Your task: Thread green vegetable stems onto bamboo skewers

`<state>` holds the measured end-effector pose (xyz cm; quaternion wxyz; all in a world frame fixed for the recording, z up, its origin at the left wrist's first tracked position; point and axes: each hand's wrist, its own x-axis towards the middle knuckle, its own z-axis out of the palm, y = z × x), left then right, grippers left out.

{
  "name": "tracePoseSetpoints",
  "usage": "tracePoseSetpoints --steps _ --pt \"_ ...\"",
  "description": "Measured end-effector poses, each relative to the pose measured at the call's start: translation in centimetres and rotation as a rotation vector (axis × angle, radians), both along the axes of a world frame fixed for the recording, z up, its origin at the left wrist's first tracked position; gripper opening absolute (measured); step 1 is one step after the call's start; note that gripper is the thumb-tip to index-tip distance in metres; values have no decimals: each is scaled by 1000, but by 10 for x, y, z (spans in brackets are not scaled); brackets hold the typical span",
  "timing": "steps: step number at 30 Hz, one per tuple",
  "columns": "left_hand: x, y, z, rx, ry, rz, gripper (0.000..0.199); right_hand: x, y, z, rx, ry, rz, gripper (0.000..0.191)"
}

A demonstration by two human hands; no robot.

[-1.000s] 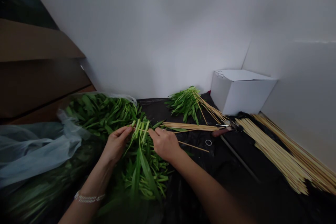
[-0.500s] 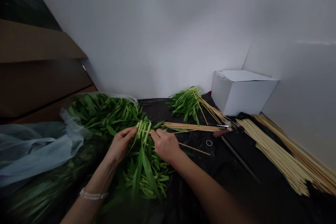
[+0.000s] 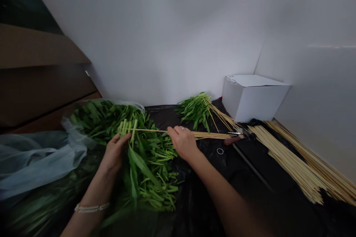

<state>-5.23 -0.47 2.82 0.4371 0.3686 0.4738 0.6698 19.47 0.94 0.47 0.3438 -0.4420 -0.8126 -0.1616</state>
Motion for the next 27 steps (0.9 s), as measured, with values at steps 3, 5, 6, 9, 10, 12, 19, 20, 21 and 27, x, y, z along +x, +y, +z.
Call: tracePoseSetpoints --steps 3,5,6,9,10,12,19,20,21,27 --pt "-5 2 3 18 -128 80 40 15 11 1 9 -4 -51 30" --pt "-3 2 4 21 -152 81 40 23 16 0 -2 2 -95 29" --pt "-1 2 4 22 -148 69 39 27 19 -1 -13 10 -117 28" --pt "3 0 4 48 -87 25 38 35 23 -3 -56 53 -174 27" --pt "3 -1 3 65 -56 16 38 36 23 -3 -75 70 -192 27" --pt "4 -2 2 90 33 3 41 37 23 -2 -126 107 -224 27" --pt "11 -6 -4 -2 214 -157 79 40 23 0 -321 300 -306 29" --pt "13 -6 -4 2 227 -187 82 42 26 -1 -338 347 -318 31" --pt "15 -7 -4 3 236 -221 85 45 29 -2 -345 397 -329 32" --pt "18 -9 0 -42 228 -309 93 68 53 -18 -327 643 -374 45"
